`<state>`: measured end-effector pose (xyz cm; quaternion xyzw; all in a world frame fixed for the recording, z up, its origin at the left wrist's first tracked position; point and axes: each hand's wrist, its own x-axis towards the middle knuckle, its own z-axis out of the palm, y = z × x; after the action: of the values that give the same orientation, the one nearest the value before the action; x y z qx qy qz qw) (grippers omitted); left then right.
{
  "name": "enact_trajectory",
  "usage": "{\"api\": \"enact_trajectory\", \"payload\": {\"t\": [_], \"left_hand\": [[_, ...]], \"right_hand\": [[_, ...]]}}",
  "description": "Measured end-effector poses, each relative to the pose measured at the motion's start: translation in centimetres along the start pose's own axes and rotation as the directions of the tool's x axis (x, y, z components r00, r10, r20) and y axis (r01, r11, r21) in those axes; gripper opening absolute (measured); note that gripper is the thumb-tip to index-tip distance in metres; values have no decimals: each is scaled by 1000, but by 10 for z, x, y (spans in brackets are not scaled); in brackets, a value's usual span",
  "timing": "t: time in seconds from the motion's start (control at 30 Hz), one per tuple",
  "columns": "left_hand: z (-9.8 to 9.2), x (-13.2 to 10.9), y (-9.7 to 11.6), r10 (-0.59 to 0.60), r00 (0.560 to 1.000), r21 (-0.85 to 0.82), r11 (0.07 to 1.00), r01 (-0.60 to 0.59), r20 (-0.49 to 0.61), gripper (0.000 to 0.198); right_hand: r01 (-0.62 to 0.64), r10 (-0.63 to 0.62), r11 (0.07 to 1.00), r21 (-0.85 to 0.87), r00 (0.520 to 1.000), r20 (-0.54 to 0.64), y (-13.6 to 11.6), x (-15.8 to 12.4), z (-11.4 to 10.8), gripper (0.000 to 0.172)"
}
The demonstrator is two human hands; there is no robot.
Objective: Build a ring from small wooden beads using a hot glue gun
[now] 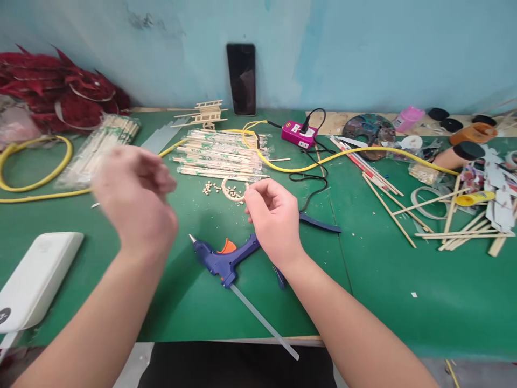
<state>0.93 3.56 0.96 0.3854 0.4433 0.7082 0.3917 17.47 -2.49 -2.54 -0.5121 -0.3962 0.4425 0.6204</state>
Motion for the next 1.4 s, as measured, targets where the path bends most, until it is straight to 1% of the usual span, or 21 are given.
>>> {"api": "enact_trajectory", "payload": {"t": [0.07, 0.1, 0.13, 0.17, 0.2, 0.23, 0.27, 0.33, 0.4, 0.47, 0.57, 0.67, 0.73, 0.8, 0.87, 0.93, 1.03, 1.2, 1.4], "left_hand": [[-1, -9, -13, 6, 997, 15, 1000, -7, 74, 33], [-1, -15, -19, -3, 993, 18, 1000, 1, 119, 35], [-2, -20, -25, -30, 987, 18, 999, 27, 159, 31], [-4, -25, -30, -66, 971, 12, 998, 65, 229, 28], [-5, -30, -33, -118, 944, 15, 993, 120, 307, 24], [-8, -34, -35, -162, 912, -2, 985, 175, 377, 25], [-11, -37, -37, -176, 892, -24, 978, 205, 416, 26], [-15, -42, -36, -215, 867, -21, 968, 252, 450, 22], [-18, -45, -32, -251, 831, -38, 950, 310, 497, 22], [-18, -46, -28, -281, 791, -75, 922, 379, 543, 23], [-17, -46, -24, -296, 737, -153, 867, 474, 608, 24], [-16, -45, -22, -325, 660, -193, 788, 585, 678, 25], [-15, -43, -23, -362, 592, -171, 734, 657, 720, 26], [-15, -41, -24, -380, 535, -149, 695, 703, 755, 22], [-15, -40, -26, -373, 495, -139, 673, 727, 785, 20], [-15, -39, -28, -358, 485, -147, 665, 732, 797, 18], [-15, -38, -30, -364, 483, -133, 673, 727, 796, 13], [-16, -39, -33, -371, 469, -111, 678, 727, 801, 20], [-18, -34, -32, -447, 485, -119, 631, 766, 752, 23]], "right_hand": [[15, -15, 999, -32, 1000, -9, -2, -3, 1, 17], [20, -21, 999, -45, 1000, -16, -3, -5, 2, 17], [23, -25, 998, -56, 999, -26, -5, -6, 2, 17], [26, -28, 998, -61, 999, -36, -6, -8, 3, 16], [29, -32, 998, -64, 998, -45, -7, -9, 3, 15], [34, -38, 997, -65, 998, -52, -7, -10, 4, 14], [35, -39, 997, -65, 998, -52, -7, -11, 4, 14], [32, -35, 998, -59, 998, -44, -6, -14, 5, 14], [20, -21, 999, -47, 999, -31, -5, -17, 6, 14], [14, -15, 1000, -28, 1000, -19, -5, -19, 6, 14], [6, -6, 1000, 7, 1000, 5, -8, -21, 6, 16], [-62, 56, 994, 86, 996, 73, -13, -19, 4, 18], [-150, 129, 976, 157, 983, 133, -16, -17, 2, 18], [-224, 190, 951, 212, 967, 169, -18, -14, 2, 19], [-262, 221, 934, 244, 958, 183, -19, -11, 2, 20], [-287, 242, 923, 256, 950, 195, -20, -10, 2, 21], [-331, 282, 911, 245, 935, 217, -21, -9, 2, 20], [-386, 310, 873, 297, 911, 273, -23, -5, 0, 20], [-413, 301, 839, 354, 894, 331, -24, 0, -1, 19]]}}
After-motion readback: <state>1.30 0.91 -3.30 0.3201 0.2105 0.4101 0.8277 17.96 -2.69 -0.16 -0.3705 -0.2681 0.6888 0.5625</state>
